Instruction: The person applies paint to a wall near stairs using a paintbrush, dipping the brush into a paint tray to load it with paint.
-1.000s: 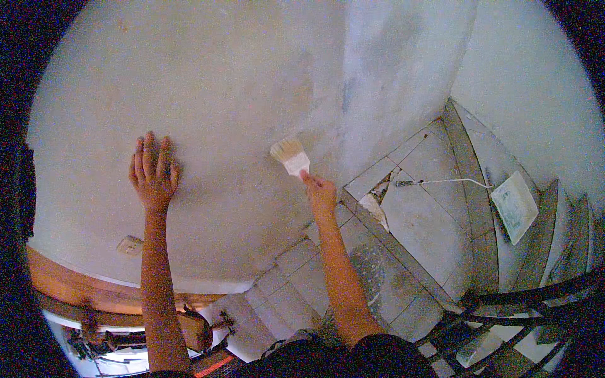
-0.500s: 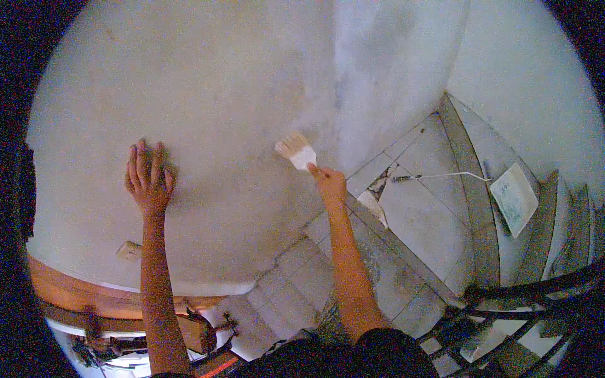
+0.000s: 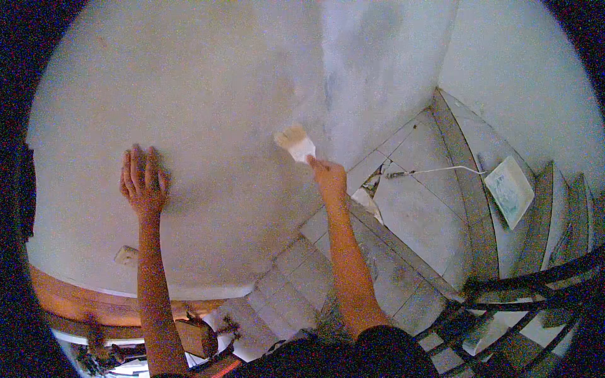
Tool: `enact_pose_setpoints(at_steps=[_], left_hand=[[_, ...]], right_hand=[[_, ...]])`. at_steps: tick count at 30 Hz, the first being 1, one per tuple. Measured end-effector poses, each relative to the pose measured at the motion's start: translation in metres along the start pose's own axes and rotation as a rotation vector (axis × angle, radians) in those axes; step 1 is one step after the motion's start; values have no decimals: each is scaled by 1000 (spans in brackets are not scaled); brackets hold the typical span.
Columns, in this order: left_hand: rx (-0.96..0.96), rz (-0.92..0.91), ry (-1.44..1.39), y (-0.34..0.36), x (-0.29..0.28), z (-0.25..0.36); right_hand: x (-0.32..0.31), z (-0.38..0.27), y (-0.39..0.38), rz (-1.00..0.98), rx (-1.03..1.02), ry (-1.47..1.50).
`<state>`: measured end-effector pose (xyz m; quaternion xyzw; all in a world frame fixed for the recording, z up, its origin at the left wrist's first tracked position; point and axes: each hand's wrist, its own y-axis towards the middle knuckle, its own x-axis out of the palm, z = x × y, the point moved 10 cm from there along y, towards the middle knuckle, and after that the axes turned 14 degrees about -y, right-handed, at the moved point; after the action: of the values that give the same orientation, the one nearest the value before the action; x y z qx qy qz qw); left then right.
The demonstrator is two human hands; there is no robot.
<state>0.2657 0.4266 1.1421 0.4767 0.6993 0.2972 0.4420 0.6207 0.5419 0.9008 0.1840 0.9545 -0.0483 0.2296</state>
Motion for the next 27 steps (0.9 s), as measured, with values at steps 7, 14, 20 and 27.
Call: enact_pose_setpoints(at_steps=[7,14,20,27], left_hand=[[1,20,14,0,-1,0],[6,3,27,1,-2,1],[14,25,19,1,-1,2],[13,30,-1,0,-1,0]], right_hand=[[26,20,32,4,-50,-333],[-13,-4,2,50,17,-191],[-6,-29,18,19,-1,-225],[-11,12,15,-2,-3,-457]])
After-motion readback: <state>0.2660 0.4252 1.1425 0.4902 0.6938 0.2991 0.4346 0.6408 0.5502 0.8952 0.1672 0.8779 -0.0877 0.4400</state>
